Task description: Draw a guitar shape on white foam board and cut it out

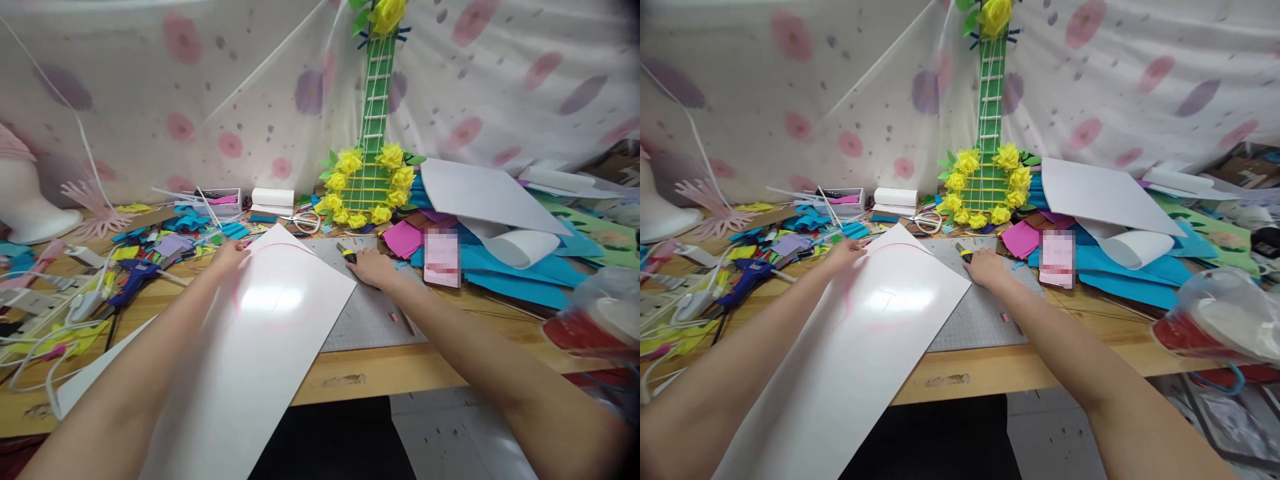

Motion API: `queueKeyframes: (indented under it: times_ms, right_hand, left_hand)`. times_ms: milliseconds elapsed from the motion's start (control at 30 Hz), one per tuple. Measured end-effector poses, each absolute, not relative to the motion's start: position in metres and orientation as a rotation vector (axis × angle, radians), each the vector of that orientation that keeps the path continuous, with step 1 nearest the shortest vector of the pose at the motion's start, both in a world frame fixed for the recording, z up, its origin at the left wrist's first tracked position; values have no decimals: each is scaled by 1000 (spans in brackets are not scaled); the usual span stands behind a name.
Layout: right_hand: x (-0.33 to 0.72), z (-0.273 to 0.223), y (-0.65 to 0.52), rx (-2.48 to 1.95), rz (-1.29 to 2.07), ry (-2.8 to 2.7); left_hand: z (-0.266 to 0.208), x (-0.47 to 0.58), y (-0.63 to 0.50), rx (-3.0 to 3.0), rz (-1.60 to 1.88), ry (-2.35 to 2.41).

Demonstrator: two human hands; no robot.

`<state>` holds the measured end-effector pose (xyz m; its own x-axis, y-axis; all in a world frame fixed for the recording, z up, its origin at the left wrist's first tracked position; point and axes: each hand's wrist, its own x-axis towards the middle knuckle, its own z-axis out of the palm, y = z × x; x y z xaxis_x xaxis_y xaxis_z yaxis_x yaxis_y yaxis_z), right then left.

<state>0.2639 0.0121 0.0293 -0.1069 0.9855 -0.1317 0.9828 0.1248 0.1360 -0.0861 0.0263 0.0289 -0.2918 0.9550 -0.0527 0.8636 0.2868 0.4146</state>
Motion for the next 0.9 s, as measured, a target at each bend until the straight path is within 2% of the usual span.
queueKeyframes:
  times_ms: [200,567,900]
  right_hand:
    - [233,49,2,1887,108,2493]
    - [203,56,2,2247,-604,2388]
    - [215,67,4,2280,-546,2344]
  left_hand:
    - [36,-81,18,1632,385,2244]
    - [87,-66,11,1526,654,2071]
    - [100,-49,21,1616,768,2016]
